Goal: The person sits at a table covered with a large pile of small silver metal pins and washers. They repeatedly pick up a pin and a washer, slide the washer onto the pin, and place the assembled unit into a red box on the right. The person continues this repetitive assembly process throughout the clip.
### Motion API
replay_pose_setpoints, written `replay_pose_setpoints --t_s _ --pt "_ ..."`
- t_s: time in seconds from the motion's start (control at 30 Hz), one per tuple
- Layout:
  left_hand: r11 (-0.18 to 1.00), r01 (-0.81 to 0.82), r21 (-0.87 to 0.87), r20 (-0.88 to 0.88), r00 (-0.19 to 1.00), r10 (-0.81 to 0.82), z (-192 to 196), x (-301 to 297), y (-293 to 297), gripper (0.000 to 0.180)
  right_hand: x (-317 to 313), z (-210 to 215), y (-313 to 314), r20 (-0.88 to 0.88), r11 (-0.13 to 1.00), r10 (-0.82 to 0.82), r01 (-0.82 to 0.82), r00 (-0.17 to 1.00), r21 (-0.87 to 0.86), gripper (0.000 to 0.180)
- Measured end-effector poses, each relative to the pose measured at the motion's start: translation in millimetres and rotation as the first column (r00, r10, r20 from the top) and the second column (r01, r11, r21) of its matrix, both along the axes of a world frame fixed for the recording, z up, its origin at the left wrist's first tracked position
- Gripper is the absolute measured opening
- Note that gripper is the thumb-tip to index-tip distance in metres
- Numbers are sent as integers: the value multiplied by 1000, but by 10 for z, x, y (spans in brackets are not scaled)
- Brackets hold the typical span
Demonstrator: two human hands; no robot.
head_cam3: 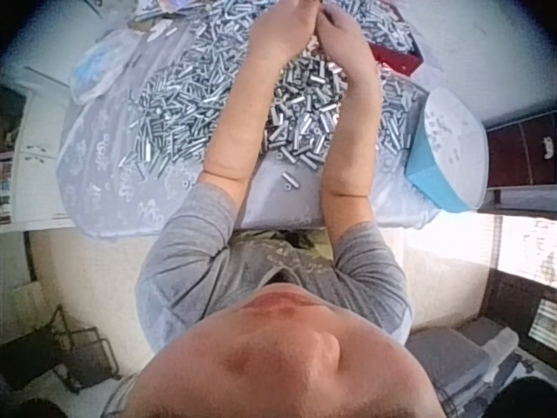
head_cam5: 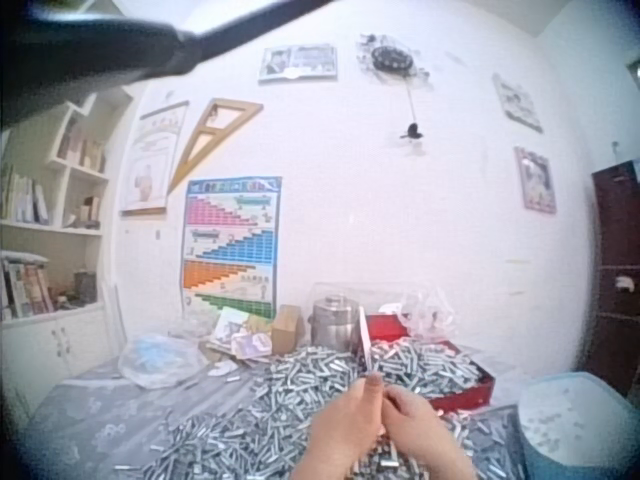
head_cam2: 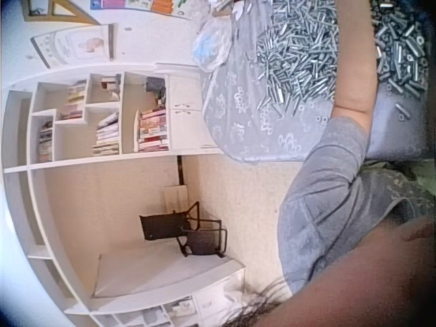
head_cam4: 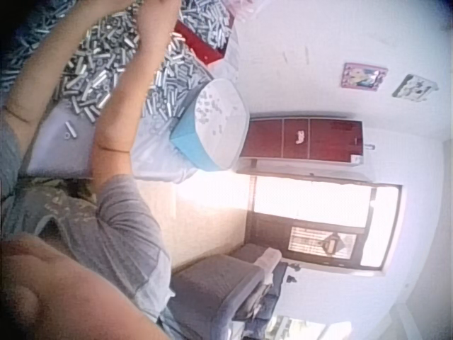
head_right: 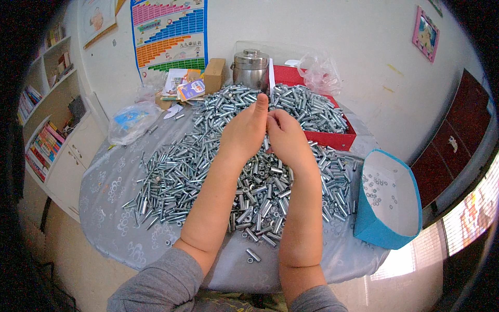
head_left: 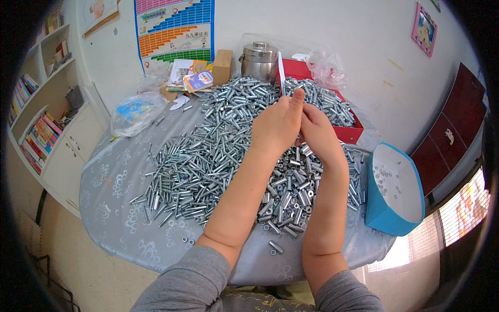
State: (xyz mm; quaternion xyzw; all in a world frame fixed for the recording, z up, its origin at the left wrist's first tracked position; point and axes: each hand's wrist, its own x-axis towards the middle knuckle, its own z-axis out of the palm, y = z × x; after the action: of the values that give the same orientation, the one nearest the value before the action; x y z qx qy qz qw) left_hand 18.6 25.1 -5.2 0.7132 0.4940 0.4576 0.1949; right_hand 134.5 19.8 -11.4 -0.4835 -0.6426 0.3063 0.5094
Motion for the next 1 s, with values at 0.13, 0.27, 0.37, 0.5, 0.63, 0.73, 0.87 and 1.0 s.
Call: replay_pose_setpoints --t_s 0.13,0.27,0.37,0.5,0.63,0.73,0.87,1.0 --pt "997 -78 -28 -24 997 77 26 -14 -3 81 171 -24 1 206 906 -399 350 894 237 29" --pt "997 -74 -27 15 997 74 56 -10 -41 81 302 -55 33 264 798 -583 480 769 363 34" --pt "999 -42 -7 8 999 42 30 24 -39 82 196 32 -4 162 939 -315 281 935 201 36" --pt "1000 -12 -17 14 1000 12 15 35 -27 85 31 -14 28 30 998 -52 51 998 44 30" --pt "999 -33 -21 -3 999 33 8 -2 15 87 -2 -15 13 -42 1000 30 -30 999 8 21" --pt "999 -23 -42 -15 1000 22 13 -8 14 87 25 26 -6 -38 1000 -22 22 999 4 21" --pt "999 -35 -32 -27 999 34 -3 17 14 85 77 29 -8 -40 1000 -24 25 999 15 22" --pt "988 -153 -14 -54 987 152 1 21 53 80 263 -53 102 83 944 -306 291 948 158 24"
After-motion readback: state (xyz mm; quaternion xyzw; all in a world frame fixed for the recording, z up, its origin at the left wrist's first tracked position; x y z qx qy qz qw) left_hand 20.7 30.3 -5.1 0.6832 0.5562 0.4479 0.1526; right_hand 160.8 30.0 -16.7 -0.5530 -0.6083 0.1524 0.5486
